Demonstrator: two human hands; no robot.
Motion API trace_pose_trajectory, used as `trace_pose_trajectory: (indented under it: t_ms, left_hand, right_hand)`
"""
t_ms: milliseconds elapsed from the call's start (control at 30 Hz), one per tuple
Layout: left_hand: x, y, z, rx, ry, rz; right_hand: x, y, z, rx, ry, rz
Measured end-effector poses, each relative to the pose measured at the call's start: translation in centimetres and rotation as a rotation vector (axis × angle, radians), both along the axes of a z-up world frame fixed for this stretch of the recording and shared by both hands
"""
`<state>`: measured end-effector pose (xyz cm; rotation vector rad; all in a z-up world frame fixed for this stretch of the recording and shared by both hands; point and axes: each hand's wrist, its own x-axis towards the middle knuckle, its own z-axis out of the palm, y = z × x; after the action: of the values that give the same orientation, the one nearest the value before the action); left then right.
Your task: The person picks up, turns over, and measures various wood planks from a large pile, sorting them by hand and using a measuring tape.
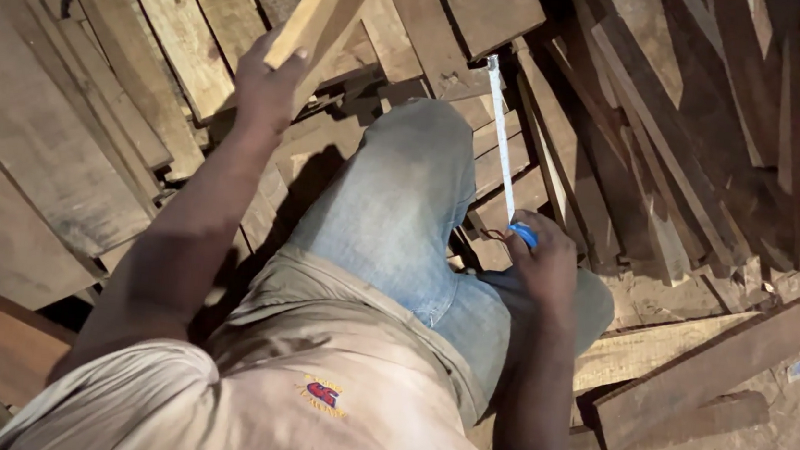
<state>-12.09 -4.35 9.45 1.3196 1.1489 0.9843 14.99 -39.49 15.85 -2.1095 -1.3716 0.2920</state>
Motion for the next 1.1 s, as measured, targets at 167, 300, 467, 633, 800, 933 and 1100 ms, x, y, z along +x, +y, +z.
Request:
trace_pose_trajectory:
  t_ms: [167,300,467,633,800,933,1100]
  left_hand:
    - [-1.9,1.9,-1.6,0.073,0.114,0.016]
    - [-2.2,3.1,-1.9,0.058,0.185,0.051]
    - [-3.1,6.0,-4.2,-0.164,-0.411,0.218]
    - [-2.8,6.3,-6.9,-0.593,-0.889,0.264]
    - [-1.6,6.2,-6.8,-0.518,-1.016,0.245]
    - [0.6,4.4,-2.0,-0.615,-0.929,0.326]
    - [7.4,-0.4,2.5,-0.589,-0.915,0.083]
  right_hand:
    - [-0.2,0.2,0.7,-0.027,0.043,0.004]
    - [-0.5,0.4,0.9,-0.009,0.059,-0.041]
    - [-0.2,-0.3,0.6,0.030,0.020,-0.060]
    - [-0.2,-0.6,0.2,0.071,0.048,-0.046]
    - [0.4,-0.7,-0.8,0.088,0.432,-0.198]
    - [0.6,-0.2,-1.8,0.164,0.808,-0.270]
    - [1.3,1.9,-3.6,0.250,1.295,-0.246]
